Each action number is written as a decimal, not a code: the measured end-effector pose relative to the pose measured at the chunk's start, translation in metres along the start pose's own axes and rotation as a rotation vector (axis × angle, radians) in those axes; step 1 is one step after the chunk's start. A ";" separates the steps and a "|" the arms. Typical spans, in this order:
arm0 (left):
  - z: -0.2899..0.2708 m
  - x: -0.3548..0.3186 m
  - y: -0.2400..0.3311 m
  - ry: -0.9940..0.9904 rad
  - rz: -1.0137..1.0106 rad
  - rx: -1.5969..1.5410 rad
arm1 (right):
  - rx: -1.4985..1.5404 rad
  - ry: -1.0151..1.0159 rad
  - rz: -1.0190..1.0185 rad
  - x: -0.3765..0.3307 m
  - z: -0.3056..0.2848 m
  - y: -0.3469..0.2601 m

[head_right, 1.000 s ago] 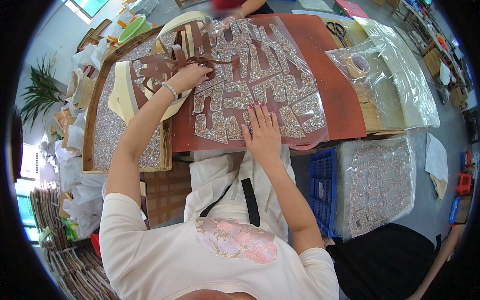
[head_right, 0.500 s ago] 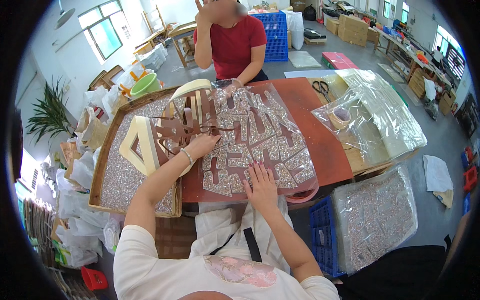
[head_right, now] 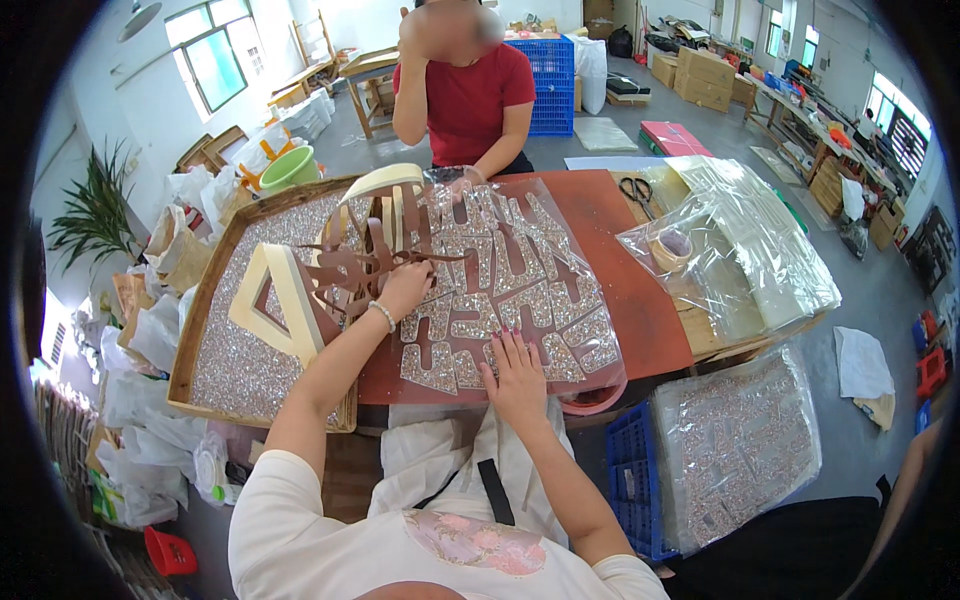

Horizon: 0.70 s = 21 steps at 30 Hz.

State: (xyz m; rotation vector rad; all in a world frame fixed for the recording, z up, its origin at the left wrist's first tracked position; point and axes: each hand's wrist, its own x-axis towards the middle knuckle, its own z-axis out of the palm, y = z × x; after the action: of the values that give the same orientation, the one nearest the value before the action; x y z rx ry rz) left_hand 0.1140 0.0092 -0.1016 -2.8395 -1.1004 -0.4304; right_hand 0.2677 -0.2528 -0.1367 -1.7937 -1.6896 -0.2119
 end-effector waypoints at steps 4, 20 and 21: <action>-0.011 0.003 0.000 0.074 -0.125 0.032 | -0.004 0.012 0.003 0.000 0.010 0.002; -0.102 0.034 -0.129 0.504 -0.551 -0.373 | -0.010 0.006 0.003 0.009 0.012 0.000; -0.106 0.038 -0.137 0.525 -0.520 -0.316 | 0.000 0.001 0.003 0.011 0.013 -0.002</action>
State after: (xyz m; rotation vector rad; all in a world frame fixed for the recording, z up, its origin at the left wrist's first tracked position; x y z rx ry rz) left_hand 0.0241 0.1182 0.0049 -2.3716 -1.7354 -1.3934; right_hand 0.2635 -0.2367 -0.1398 -1.7958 -1.6860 -0.2107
